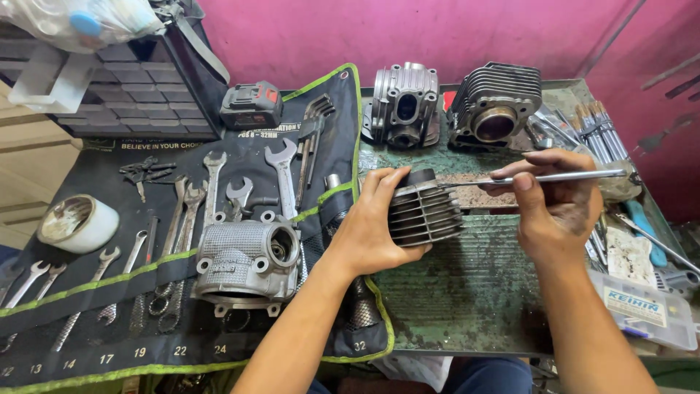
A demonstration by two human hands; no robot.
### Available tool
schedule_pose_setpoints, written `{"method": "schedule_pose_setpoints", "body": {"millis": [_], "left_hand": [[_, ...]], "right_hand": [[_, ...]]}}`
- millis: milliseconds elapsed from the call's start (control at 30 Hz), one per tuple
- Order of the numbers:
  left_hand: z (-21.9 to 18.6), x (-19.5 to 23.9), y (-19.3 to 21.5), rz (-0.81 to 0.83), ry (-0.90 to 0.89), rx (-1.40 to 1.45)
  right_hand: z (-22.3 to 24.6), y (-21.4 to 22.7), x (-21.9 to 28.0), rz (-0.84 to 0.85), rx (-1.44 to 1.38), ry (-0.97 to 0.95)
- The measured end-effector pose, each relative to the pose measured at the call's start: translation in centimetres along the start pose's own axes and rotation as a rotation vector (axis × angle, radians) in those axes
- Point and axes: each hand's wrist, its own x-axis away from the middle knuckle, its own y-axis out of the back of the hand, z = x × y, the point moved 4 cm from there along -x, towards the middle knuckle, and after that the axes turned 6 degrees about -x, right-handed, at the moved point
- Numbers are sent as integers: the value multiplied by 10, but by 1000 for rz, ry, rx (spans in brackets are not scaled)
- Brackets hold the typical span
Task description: Using a scribe tool to clean or mark a motorcycle cylinder head at a workbench
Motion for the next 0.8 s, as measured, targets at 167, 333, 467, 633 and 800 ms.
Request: {"method": "schedule_pose_setpoints", "body": {"millis": [167,333,467,633,800], "left_hand": [[-1,-5,1,-5,-9,-7],[-3,-2,0,12,-12,-10],[2,-1,0,-14,5,-11],[-1,-3,1,-3,11,-8],[5,-2,0,-53,-32,-22]], "right_hand": [[4,-5,5,24,65,63],[-4,-10,16,102,34,95],[-2,-3,13,43,126,107],[-5,-4,21,96,74,202],[-7,-3,24,-62,132,279]]}}
